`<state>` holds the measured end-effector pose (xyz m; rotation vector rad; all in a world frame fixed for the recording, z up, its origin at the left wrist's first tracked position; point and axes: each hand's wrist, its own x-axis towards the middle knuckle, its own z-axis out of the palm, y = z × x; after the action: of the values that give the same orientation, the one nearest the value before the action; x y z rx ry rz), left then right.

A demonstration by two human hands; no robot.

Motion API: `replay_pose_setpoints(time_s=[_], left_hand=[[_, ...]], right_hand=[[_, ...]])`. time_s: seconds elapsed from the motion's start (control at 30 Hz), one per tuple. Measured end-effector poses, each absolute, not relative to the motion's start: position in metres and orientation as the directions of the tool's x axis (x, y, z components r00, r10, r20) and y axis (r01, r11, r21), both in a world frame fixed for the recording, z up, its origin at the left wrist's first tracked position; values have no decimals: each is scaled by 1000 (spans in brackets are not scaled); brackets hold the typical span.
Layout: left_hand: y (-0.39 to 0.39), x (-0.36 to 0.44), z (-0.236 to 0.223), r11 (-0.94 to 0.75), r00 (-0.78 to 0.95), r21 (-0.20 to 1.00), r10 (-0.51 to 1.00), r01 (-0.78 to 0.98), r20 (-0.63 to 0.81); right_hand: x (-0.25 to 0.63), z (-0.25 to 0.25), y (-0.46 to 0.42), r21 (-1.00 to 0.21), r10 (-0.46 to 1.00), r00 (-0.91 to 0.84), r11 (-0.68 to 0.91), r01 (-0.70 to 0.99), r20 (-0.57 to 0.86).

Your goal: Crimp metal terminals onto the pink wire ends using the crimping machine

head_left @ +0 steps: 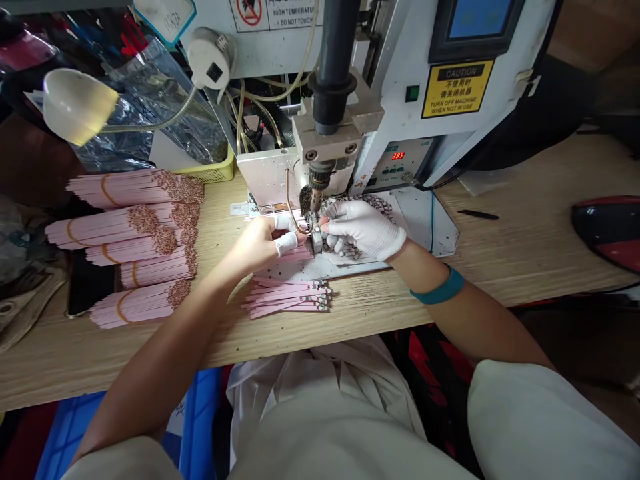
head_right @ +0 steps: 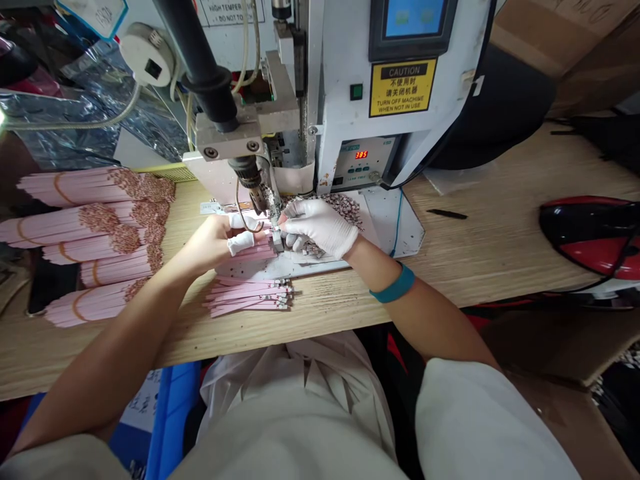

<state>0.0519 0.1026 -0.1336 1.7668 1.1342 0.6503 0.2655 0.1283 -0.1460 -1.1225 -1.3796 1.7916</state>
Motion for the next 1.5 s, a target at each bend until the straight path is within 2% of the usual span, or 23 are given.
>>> replay_pose_setpoints(time_s=[0.2, 0.8, 1.03, 1.5], left_hand=[[105, 53, -134, -131, 446, 916, 893, 379, -57], [108, 54, -130, -78, 405, 889, 906, 451, -126], [111, 53, -134, -100, 416, 894, 904, 437, -102], [114, 52, -136, -98, 368, 870, 925, 483, -100]], right_hand=[[263, -141, 127, -964, 850, -466, -265, 24, -245], [258, -138, 127, -965, 847, -469, -257, 55, -252], [258, -140, 128, -964, 848, -476, -264, 4, -234], [258, -140, 127, -967, 838, -486, -245, 73, -249]])
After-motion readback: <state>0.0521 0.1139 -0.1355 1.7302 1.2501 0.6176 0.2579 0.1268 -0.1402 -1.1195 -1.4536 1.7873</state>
